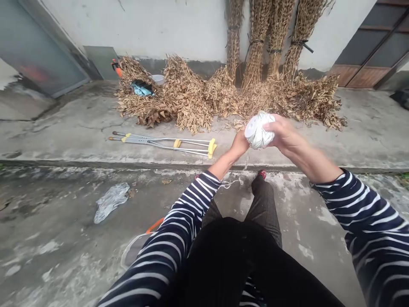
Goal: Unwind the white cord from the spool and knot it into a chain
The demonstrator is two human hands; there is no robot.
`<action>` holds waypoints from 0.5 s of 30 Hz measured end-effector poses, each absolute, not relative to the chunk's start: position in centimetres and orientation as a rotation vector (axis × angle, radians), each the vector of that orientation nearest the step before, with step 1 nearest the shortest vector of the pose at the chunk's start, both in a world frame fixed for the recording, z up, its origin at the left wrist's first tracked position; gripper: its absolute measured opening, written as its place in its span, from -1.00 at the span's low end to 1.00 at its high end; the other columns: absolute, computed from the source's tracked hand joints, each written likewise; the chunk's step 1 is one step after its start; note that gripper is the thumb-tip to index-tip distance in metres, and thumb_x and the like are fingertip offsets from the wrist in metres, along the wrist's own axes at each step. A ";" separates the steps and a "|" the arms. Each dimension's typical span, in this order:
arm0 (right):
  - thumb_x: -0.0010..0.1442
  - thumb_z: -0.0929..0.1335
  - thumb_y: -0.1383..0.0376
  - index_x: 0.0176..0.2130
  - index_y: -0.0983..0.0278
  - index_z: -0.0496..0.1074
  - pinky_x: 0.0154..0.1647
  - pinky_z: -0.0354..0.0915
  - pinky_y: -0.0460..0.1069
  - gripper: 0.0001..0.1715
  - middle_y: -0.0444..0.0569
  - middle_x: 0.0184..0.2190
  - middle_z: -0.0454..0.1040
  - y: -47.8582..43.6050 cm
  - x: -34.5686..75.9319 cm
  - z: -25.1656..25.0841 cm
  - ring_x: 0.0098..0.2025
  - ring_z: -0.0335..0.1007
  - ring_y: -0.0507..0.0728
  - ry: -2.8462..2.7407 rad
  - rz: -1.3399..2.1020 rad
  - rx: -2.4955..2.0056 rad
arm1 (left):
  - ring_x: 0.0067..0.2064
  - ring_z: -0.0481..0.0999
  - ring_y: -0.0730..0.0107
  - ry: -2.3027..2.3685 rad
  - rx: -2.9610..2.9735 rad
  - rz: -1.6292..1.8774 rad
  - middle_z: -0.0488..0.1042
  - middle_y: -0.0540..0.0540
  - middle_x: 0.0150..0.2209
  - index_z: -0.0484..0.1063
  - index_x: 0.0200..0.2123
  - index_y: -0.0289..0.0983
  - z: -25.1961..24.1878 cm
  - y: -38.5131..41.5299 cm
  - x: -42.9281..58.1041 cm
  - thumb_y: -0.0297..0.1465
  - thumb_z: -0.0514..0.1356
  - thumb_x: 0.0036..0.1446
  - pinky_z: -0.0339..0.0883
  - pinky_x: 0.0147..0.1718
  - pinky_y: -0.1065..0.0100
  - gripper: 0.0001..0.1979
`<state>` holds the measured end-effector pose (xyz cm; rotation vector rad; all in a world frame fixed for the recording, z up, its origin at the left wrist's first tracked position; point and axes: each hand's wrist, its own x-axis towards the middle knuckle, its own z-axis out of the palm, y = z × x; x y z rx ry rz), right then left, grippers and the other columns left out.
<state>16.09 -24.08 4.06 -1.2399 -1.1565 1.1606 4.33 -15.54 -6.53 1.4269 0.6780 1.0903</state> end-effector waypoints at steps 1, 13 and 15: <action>-0.17 0.55 0.10 -0.15 0.18 0.37 -0.52 0.41 0.02 -0.41 -0.03 -0.26 0.53 -24.0 16.0 4.0 -0.33 0.45 0.15 -1.156 1.151 -1.245 | -0.37 0.60 0.35 0.693 1.406 1.014 0.61 -0.13 -0.38 0.49 -0.23 -0.36 -7.2 -16.3 4.0 -0.38 0.19 0.28 0.44 -0.36 0.37 -0.85; -0.25 0.52 0.07 -0.21 0.14 0.25 -0.43 0.41 0.02 -0.37 -0.16 -0.35 0.43 -20.0 18.1 -1.4 -0.33 0.40 0.10 -0.881 1.108 -1.247 | -0.54 0.49 0.51 0.826 1.734 0.475 0.54 0.03 -0.47 0.43 0.13 -0.28 -14.3 -19.4 -4.1 -0.36 0.02 0.43 0.28 -0.49 0.50 -0.68; -0.23 0.51 0.09 -0.20 0.13 0.26 -0.44 0.42 0.00 -0.40 -0.19 -0.38 0.44 -20.0 18.1 -1.7 -0.36 0.40 0.08 -0.871 1.154 -1.250 | -0.53 0.50 0.51 0.957 1.622 0.577 0.53 0.02 -0.47 0.43 0.10 -0.32 -15.0 -17.9 -5.3 -0.36 0.03 0.43 0.27 -0.49 0.50 -0.70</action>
